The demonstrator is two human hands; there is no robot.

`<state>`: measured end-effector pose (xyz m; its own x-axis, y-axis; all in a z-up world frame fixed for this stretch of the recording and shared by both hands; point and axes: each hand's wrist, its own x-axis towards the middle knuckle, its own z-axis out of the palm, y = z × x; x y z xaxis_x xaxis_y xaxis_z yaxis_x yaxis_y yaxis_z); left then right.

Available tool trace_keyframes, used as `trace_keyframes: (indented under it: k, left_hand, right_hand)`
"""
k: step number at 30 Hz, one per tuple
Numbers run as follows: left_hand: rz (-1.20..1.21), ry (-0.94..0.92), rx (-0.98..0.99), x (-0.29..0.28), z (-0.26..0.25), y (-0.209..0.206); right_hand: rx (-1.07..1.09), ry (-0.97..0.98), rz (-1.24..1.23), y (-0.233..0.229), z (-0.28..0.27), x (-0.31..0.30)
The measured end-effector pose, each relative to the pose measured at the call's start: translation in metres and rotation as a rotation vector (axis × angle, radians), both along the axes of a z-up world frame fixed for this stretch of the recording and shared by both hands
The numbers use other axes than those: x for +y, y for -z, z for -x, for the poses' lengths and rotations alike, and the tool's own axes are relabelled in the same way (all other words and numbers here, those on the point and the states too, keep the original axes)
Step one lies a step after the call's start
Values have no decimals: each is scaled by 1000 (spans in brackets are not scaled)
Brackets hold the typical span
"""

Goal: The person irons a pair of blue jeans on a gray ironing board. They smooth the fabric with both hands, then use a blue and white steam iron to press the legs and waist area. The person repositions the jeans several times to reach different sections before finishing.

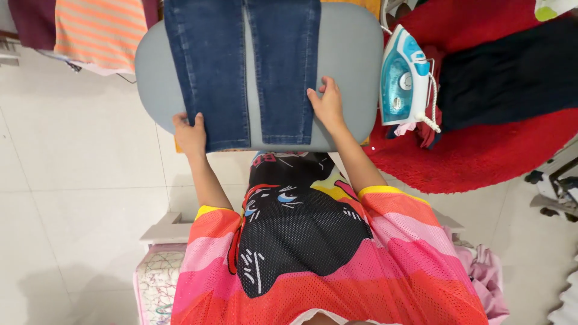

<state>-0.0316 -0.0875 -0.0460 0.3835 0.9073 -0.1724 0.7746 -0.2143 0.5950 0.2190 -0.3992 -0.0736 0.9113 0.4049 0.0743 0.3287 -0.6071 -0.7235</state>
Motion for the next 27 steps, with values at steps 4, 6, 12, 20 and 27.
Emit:
trace_keyframes:
  k: [4,6,12,20,27]
  left_hand:
    - [270,27,-155,0,8,-3]
    - [340,30,-225,-7,6,-9]
    - [437,143,-466,-18,-4,-38]
    - [510,272,-725,-67,-19,-68]
    - [738,173,-833,-87,-8,-89]
  right_hand:
    - [278,108,134,40,2,-1]
    - [216,63,172,53,-7,-7]
    - [40,125,-91,44,-13,-14]
    - [-77,198,-138,-66,8,-41]
    - [-36,232,-161,-117,55,-79]
